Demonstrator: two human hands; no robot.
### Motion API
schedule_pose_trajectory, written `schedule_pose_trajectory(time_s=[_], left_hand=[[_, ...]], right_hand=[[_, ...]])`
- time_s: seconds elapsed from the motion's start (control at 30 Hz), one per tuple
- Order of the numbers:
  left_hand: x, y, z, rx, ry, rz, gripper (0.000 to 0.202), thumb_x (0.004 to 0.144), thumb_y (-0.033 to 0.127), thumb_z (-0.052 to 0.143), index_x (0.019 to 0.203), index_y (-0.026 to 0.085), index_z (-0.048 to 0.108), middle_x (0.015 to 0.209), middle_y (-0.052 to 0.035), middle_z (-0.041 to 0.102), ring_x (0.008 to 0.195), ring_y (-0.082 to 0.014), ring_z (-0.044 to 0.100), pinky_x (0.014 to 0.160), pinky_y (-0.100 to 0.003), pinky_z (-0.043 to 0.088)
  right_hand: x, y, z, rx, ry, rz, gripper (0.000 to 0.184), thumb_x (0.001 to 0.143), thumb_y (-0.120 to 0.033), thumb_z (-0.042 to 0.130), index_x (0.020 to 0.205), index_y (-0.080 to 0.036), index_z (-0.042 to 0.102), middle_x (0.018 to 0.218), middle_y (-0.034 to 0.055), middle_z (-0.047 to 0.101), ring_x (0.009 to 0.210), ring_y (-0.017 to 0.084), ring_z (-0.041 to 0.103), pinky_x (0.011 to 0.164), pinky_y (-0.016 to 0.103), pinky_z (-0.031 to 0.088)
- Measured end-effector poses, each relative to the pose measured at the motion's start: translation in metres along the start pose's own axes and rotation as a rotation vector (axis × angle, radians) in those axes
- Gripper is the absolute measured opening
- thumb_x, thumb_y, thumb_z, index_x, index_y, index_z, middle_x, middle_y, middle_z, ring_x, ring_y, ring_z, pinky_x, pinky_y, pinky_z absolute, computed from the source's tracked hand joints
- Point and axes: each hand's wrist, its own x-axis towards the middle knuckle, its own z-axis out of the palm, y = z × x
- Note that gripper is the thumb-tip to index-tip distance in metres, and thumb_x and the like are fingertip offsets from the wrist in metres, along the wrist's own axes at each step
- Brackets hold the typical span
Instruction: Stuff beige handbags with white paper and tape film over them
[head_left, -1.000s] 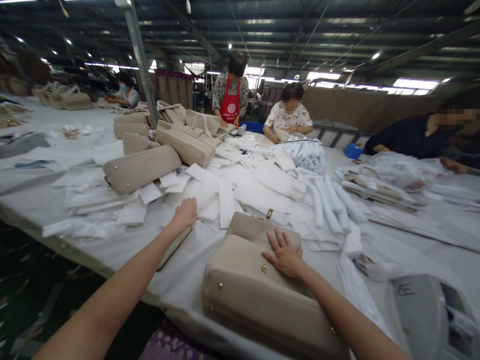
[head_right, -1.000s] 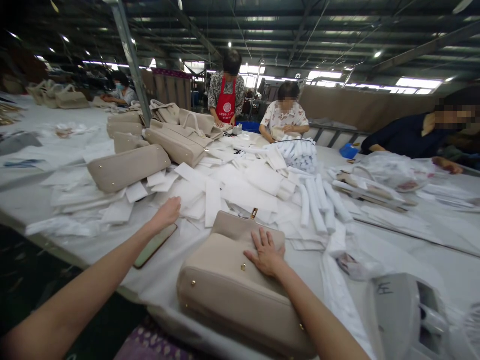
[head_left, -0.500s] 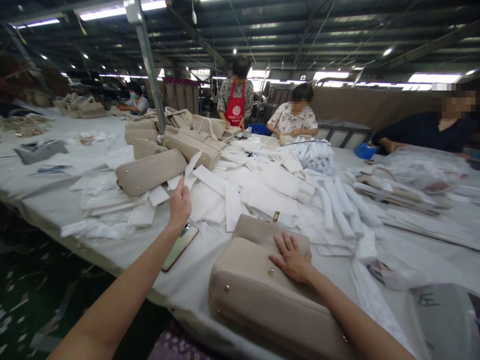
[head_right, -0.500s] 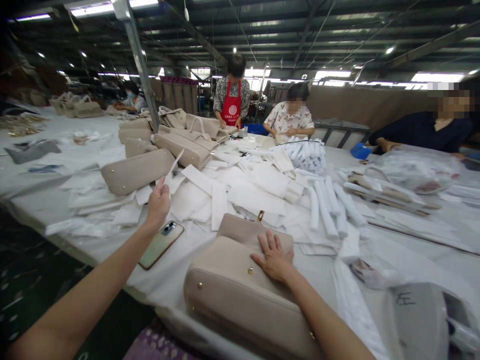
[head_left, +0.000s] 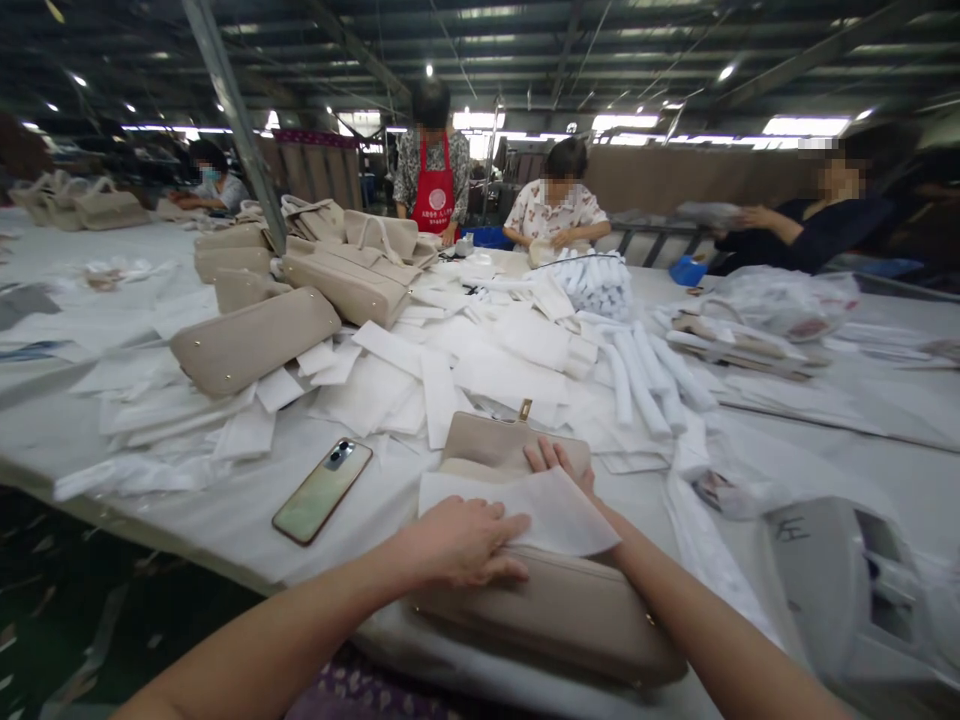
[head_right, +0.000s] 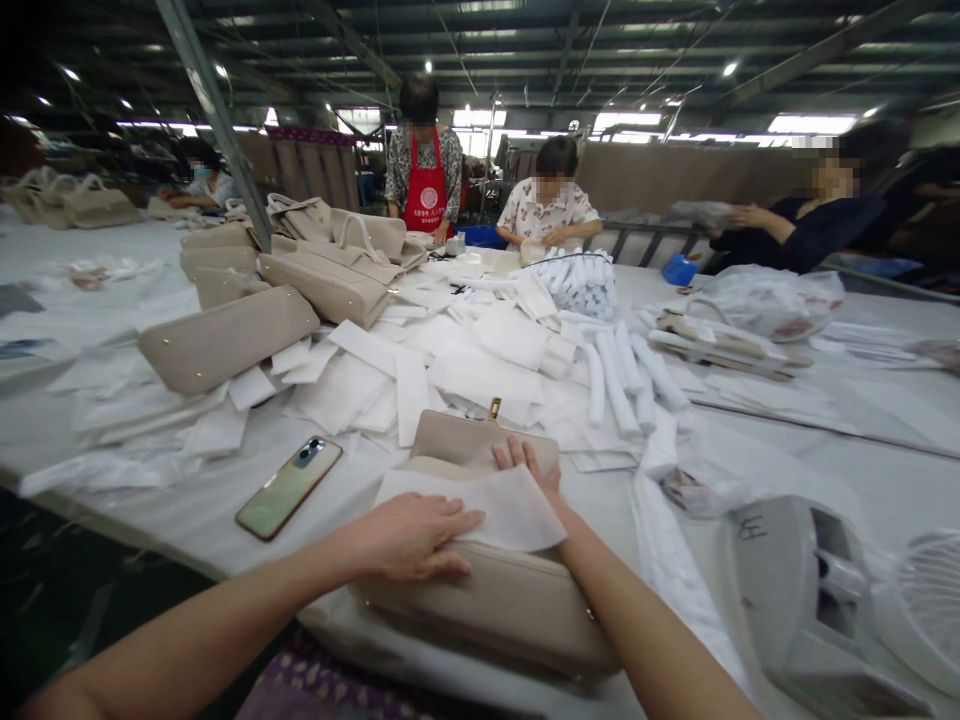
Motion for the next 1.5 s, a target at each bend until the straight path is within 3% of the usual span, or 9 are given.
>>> schedule_pose_trajectory(time_s=[0.13, 0.33, 0.43, 0.53, 0.67, 0.83, 1.13, 1.33, 1.5], left_hand=[[0.011, -0.008, 0.000, -0.028, -0.076, -0.014, 0.076, 0.072, 0.074, 0.049, 0.132, 0.028, 0.043, 0.121, -0.0100, 0.059, 0.106, -0.0308, 0.057, 0.086, -0.038, 0.044], [0.018, -0.013, -0.001, -0.041, -0.100, 0.032, 0.082, 0.067, 0.077, 0.052, 0.132, 0.029, 0.043, 0.123, -0.0086, 0.058, 0.107, -0.0302, 0.057, 0.086, -0.036, 0.043], [0.017, -0.013, 0.001, -0.021, -0.063, 0.048, 0.082, 0.066, 0.078, 0.052, 0.131, 0.028, 0.045, 0.121, -0.0087, 0.058, 0.105, -0.0296, 0.058, 0.087, -0.035, 0.042], [0.016, -0.012, 0.002, 0.027, -0.016, 0.042, 0.081, 0.065, 0.079, 0.052, 0.127, 0.028, 0.048, 0.115, -0.0090, 0.061, 0.100, -0.0298, 0.059, 0.085, -0.036, 0.043], [0.014, -0.009, 0.006, 0.115, 0.043, 0.043, 0.081, 0.067, 0.081, 0.045, 0.124, 0.025, 0.050, 0.108, -0.0102, 0.063, 0.095, -0.0304, 0.061, 0.082, -0.038, 0.044], [0.004, 0.001, 0.016, 0.258, 0.195, 0.028, 0.089, 0.069, 0.077, 0.050, 0.135, 0.019, 0.035, 0.128, -0.0187, 0.050, 0.106, -0.0344, 0.055, 0.087, -0.046, 0.042], [-0.017, 0.021, 0.027, 0.280, 0.228, 0.057, 0.078, 0.080, 0.058, 0.055, 0.141, 0.023, 0.021, 0.147, -0.0190, 0.026, 0.129, -0.0366, 0.033, 0.100, -0.053, 0.031], [-0.017, 0.012, 0.014, 0.197, 0.124, -0.135, 0.063, 0.080, 0.065, 0.049, 0.123, 0.020, 0.045, 0.114, -0.0146, 0.058, 0.101, -0.0329, 0.056, 0.084, -0.045, 0.046], [-0.010, 0.004, 0.007, 0.178, 0.016, -0.153, 0.066, 0.074, 0.074, 0.047, 0.106, 0.017, 0.057, 0.096, -0.0135, 0.062, 0.085, -0.0318, 0.061, 0.073, -0.043, 0.049]], right_hand=[[-0.002, 0.003, 0.001, 0.154, 0.057, -0.024, 0.062, 0.085, -0.033, 0.051, 0.143, -0.028, 0.029, 0.154, 0.0073, 0.011, 0.137, 0.040, 0.009, 0.103, 0.066, 0.022], [-0.012, 0.027, -0.023, 0.431, 0.111, -0.111, 0.057, 0.084, -0.034, 0.047, 0.139, -0.022, 0.038, 0.147, 0.0090, 0.031, 0.132, 0.033, 0.031, 0.103, 0.055, 0.033], [-0.029, 0.031, -0.049, 0.629, 0.377, -0.073, 0.054, 0.081, -0.030, 0.048, 0.133, -0.017, 0.045, 0.129, 0.0107, 0.055, 0.115, 0.026, 0.053, 0.099, 0.043, 0.042], [-0.053, 0.013, -0.074, 0.639, 0.559, -0.149, 0.043, 0.080, -0.026, 0.048, 0.122, -0.020, 0.057, 0.120, 0.0073, 0.061, 0.112, 0.023, 0.056, 0.100, 0.039, 0.042], [-0.076, -0.017, -0.084, 0.548, 0.118, -0.429, 0.040, 0.082, -0.035, 0.054, 0.120, -0.024, 0.060, 0.130, 0.0058, 0.054, 0.118, 0.024, 0.051, 0.103, 0.040, 0.038], [-0.072, -0.017, -0.070, 0.538, -0.298, -0.405, 0.057, 0.084, -0.054, 0.049, 0.133, -0.025, 0.047, 0.134, 0.0049, 0.051, 0.118, 0.026, 0.051, 0.101, 0.039, 0.039], [-0.071, -0.016, -0.070, 0.501, -0.358, -0.360, 0.073, 0.082, -0.061, 0.049, 0.141, -0.020, 0.036, 0.143, 0.0073, 0.038, 0.130, 0.027, 0.037, 0.110, 0.039, 0.027], [-0.073, -0.022, -0.067, 0.487, -0.297, -0.365, 0.059, 0.085, -0.050, 0.049, 0.137, -0.024, 0.042, 0.143, 0.0034, 0.039, 0.129, 0.025, 0.038, 0.110, 0.037, 0.026], [-0.073, -0.023, -0.068, 0.491, -0.176, -0.396, 0.044, 0.087, -0.050, 0.045, 0.118, -0.022, 0.058, 0.120, 0.0064, 0.061, 0.107, 0.024, 0.056, 0.095, 0.032, 0.040]])
